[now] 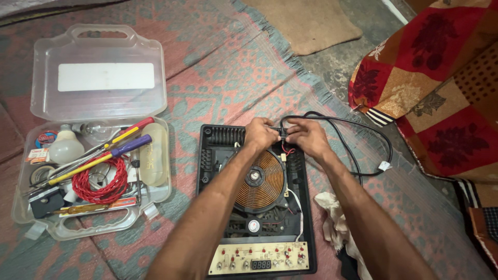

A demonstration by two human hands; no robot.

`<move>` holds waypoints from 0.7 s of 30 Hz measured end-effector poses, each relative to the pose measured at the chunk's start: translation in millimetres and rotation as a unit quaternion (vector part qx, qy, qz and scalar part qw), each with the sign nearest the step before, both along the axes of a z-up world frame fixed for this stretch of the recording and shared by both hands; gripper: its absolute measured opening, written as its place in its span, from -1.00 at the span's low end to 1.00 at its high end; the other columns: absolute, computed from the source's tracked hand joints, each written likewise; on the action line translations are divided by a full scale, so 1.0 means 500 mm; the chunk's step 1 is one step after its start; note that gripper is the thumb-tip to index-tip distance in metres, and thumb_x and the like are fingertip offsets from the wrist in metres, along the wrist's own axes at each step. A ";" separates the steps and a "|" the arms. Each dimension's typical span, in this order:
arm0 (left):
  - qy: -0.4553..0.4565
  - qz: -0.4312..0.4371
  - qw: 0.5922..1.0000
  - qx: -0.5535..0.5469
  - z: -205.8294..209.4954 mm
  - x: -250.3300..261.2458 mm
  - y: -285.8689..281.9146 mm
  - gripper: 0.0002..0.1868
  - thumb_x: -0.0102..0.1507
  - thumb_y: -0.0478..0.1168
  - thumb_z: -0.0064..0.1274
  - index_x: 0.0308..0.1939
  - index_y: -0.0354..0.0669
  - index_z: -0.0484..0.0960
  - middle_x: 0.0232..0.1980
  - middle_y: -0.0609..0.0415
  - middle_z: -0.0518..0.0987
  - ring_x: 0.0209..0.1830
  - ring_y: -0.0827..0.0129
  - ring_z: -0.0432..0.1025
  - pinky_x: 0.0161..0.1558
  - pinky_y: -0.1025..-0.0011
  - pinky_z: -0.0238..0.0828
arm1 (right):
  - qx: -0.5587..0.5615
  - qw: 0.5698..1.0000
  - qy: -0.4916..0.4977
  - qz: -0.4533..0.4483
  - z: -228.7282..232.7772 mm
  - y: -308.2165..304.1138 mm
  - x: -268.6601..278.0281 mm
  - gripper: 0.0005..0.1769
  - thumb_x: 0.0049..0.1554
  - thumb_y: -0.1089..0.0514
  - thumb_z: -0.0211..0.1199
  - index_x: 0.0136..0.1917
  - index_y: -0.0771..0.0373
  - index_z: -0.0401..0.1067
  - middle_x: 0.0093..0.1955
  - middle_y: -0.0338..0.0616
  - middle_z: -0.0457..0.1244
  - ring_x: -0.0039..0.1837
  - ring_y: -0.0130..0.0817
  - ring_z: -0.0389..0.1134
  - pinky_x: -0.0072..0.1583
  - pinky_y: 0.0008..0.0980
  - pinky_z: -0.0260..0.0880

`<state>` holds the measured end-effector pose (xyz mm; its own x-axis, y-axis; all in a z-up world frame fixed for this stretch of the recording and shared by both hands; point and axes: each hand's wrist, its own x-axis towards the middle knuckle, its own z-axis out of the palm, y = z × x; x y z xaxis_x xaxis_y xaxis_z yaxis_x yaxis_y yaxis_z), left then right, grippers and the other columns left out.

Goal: The person uses a screwdriver to tighten screws on the internal components of an induction cooktop. They then wipe the surface with a cloth and reattach the glass top cover.

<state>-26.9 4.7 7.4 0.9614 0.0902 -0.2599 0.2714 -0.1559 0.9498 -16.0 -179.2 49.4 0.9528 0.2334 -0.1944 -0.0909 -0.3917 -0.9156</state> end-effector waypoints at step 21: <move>-0.008 0.058 0.986 0.156 0.067 -0.031 -0.018 -0.61 0.02 -0.24 0.33 -0.08 -0.21 0.72 -0.19 -0.29 0.69 -0.08 -0.03 0.63 0.01 0.18 0.55 | -0.244 0.956 -0.143 0.075 0.040 0.038 -0.012 -0.57 0.06 0.34 0.22 0.21 0.23 0.57 -0.17 0.04 0.43 -0.22 -0.40 0.46 -0.11 -0.36 0.44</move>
<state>-42.6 -4.4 41.1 0.9436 0.2736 -0.1867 0.2898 -0.4091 0.8652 -22.0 -160.0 69.4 0.9464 0.3189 -0.0518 0.2257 -0.7673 -0.6003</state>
